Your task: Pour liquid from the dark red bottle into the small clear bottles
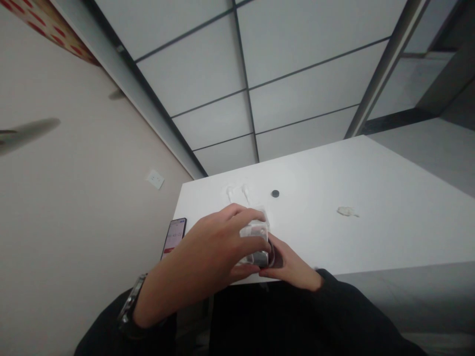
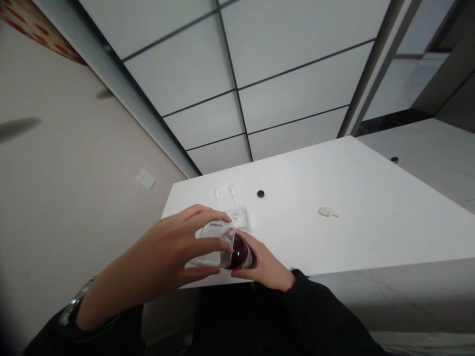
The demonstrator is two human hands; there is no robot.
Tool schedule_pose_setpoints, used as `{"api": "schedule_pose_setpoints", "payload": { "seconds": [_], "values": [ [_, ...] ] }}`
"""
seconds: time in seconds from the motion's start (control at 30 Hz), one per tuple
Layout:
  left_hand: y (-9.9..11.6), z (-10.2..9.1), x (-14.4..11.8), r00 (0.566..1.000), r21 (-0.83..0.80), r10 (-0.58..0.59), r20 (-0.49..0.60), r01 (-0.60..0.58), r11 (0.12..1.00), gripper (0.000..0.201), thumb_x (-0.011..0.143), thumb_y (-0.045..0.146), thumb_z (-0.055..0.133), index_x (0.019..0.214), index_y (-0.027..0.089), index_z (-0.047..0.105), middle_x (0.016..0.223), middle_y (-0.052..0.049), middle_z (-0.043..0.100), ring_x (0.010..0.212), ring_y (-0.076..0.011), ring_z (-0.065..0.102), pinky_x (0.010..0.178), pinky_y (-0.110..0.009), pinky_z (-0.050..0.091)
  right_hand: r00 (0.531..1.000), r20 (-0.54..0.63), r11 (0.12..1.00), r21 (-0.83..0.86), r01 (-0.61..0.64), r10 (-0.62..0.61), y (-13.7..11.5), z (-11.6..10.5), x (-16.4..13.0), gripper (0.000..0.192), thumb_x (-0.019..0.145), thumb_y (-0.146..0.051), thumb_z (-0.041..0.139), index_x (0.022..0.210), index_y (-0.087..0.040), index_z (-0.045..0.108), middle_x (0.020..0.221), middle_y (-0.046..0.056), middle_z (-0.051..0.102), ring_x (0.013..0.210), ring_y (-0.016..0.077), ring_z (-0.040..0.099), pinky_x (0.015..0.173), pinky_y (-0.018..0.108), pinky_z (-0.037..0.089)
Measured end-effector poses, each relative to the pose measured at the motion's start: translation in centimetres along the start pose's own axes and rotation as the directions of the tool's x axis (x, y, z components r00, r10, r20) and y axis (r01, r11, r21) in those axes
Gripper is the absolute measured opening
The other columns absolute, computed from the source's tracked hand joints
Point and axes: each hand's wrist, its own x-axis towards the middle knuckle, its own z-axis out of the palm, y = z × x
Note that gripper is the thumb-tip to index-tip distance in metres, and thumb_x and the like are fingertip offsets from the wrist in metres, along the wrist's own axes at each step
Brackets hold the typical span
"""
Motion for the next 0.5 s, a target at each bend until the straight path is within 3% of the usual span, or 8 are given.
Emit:
{"api": "schedule_pose_setpoints", "payload": {
  "seconds": [0.13, 0.33, 0.5],
  "values": [
    [0.23, 0.04, 0.2, 1.0, -0.002, 0.005, 0.014, -0.005, 1.0, 0.037, 0.083, 0.024, 0.089, 0.114, 0.025, 0.069, 0.136, -0.007, 0.068, 0.118, -0.0314, 0.068, 0.089, -0.046, 0.063, 1.0, -0.002, 1.0, 0.003, 0.002, -0.002, 0.1, 0.04, -0.03, 0.092, 0.075, -0.041, 0.093, 0.154, -0.028, 0.049, 0.153, 0.014, 0.059, 0.143, 0.0392, 0.055, 0.122, 0.063, 0.039],
    [0.26, 0.29, 0.11, 1.0, 0.018, -0.027, 0.004, 0.027, 0.999, 0.057, 0.083, 0.027, 0.089, 0.131, 0.022, 0.059, 0.143, -0.012, 0.065, 0.126, -0.0322, 0.066, 0.095, -0.045, 0.062, 1.0, -0.009, 1.0, -0.001, -0.004, 0.004, -0.5, 0.03, 0.12, 0.089, 0.074, -0.047, 0.093, 0.15, -0.025, 0.054, 0.146, 0.014, 0.064, 0.139, 0.0419, 0.057, 0.12, 0.065, 0.041],
    [0.32, 0.21, 0.3, 0.996, -0.042, -0.085, 0.035, 0.086, 0.995, 0.072, 0.08, 0.027, 0.092, 0.14, 0.023, 0.053, 0.137, -0.011, 0.068, 0.121, -0.0293, 0.068, 0.095, -0.043, 0.062, 1.0, -0.003, 1.0, 0.002, 0.0, 0.001, -0.58, 0.06, 0.19, 0.088, 0.075, -0.044, 0.093, 0.15, -0.025, 0.053, 0.147, 0.014, 0.063, 0.137, 0.0405, 0.059, 0.12, 0.063, 0.04]
  ]
}}
